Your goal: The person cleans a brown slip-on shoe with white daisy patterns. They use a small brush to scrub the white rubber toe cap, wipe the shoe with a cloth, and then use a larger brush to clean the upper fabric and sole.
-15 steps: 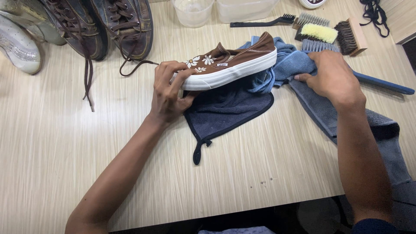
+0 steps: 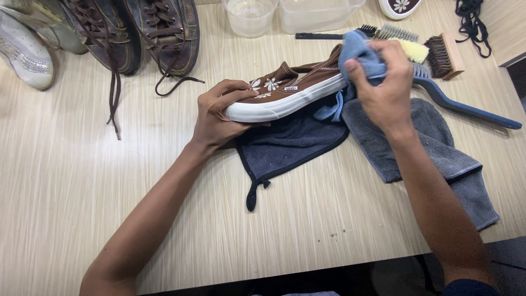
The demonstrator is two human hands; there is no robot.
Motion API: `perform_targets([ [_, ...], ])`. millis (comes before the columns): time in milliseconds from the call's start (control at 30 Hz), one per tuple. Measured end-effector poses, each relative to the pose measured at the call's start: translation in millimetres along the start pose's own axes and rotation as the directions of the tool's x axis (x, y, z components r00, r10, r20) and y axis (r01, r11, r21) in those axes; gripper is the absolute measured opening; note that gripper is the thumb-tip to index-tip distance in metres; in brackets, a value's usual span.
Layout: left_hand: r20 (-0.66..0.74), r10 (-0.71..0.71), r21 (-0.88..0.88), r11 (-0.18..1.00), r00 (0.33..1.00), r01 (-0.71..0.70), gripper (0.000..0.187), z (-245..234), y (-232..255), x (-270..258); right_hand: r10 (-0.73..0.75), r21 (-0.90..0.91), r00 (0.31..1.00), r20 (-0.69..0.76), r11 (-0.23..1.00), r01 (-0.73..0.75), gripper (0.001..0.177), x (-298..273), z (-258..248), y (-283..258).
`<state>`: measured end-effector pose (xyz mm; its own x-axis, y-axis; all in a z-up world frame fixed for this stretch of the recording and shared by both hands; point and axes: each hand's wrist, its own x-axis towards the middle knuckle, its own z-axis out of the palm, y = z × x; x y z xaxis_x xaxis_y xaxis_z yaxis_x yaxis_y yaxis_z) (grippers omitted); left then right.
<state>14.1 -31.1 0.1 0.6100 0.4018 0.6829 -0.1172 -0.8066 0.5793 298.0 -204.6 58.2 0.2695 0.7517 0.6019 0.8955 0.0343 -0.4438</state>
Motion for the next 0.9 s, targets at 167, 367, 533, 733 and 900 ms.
perform_targets([
  [167,0.029,0.030,-0.048,0.998,0.999,-0.029,0.050,0.5,-5.3,1.8,0.066,-0.065,0.996,-0.061,0.995,-0.070,0.040,-7.7,25.2,-3.9],
  [367,0.064,0.173,-0.077,0.983,0.983,-0.168,0.031,-1.2,-8.9,-2.3,0.440,0.260,0.897,0.042,0.862,-0.435,0.044,2.8,22.6,18.9],
  [533,-0.029,0.052,-0.013,0.999,0.998,-0.052,0.046,8.9,-4.2,-3.1,0.141,0.085,0.971,-0.192,0.988,-0.127,0.039,-18.7,40.3,-45.2],
  [733,-0.061,0.046,0.029,0.999,0.997,-0.044,0.034,15.7,-10.4,-10.6,-0.086,-0.115,0.996,0.008,0.990,0.087,0.031,-30.1,53.6,-75.0],
  [900,-0.049,-0.009,0.039,0.999,0.999,0.011,0.042,16.2,-0.6,-9.9,-0.169,-0.112,0.985,0.038,0.979,0.173,0.029,-45.9,56.1,-93.7],
])
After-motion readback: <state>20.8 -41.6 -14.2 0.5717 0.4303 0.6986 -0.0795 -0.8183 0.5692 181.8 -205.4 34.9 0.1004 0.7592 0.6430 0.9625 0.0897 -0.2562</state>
